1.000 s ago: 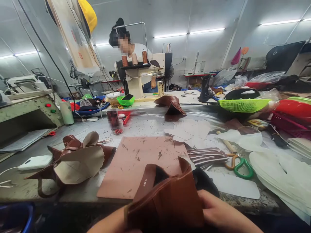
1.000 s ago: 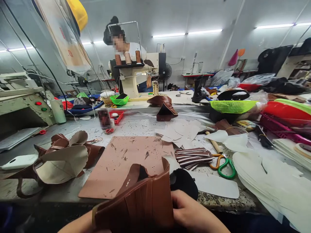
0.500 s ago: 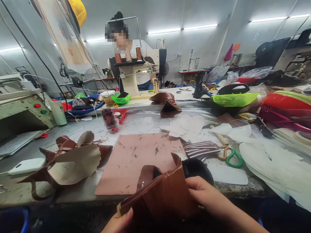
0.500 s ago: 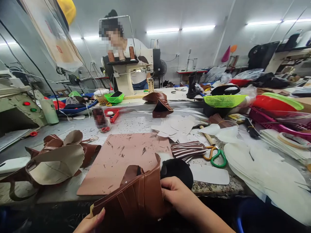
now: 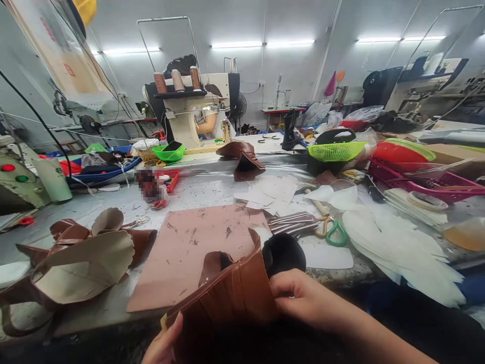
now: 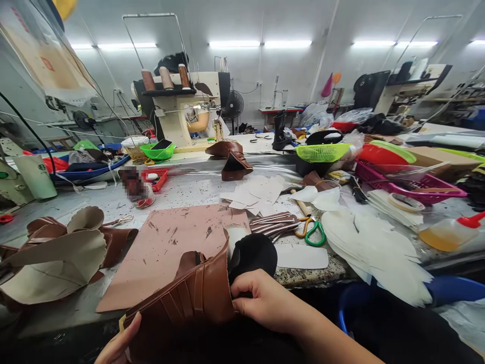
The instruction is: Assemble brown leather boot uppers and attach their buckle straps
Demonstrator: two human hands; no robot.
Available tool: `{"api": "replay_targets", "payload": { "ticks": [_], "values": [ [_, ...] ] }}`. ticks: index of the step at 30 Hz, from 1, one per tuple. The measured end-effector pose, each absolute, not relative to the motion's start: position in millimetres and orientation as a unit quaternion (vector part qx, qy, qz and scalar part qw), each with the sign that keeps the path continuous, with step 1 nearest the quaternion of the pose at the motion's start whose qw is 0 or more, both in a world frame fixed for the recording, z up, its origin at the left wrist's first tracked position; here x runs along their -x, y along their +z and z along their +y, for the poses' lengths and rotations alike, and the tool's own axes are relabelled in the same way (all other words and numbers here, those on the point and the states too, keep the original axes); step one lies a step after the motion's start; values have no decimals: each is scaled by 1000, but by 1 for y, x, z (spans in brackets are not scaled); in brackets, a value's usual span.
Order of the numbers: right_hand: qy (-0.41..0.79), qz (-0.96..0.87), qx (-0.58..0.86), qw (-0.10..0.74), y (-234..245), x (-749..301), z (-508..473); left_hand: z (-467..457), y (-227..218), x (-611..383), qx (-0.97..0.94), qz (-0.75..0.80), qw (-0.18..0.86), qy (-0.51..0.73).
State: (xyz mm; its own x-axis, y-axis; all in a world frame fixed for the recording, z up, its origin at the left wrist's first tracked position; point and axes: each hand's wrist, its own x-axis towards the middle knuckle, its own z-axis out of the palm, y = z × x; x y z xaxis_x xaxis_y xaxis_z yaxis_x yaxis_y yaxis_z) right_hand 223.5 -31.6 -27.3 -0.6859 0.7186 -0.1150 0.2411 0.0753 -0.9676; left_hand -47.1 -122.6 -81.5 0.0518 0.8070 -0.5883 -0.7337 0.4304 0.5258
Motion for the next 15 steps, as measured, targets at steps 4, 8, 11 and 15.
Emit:
{"api": "replay_targets", "payload": {
  "ticks": [4, 8, 11, 15],
  "values": [
    [545, -751, 335, 165, -30, -225, -32, -120, -83, 45, -50, 405, 742, 531],
    [631, -670, 331, 211, -23, -226, -35, -117, -82, 43, -64, 387, 742, 544],
    [674, -621, 334, 220, -19, -226, -37, -117, -83, 43, -67, 393, 739, 544],
    [667, -618, 342, 238, -20, -226, -39, -119, -85, 43, -60, 417, 722, 549]
  ]
}}
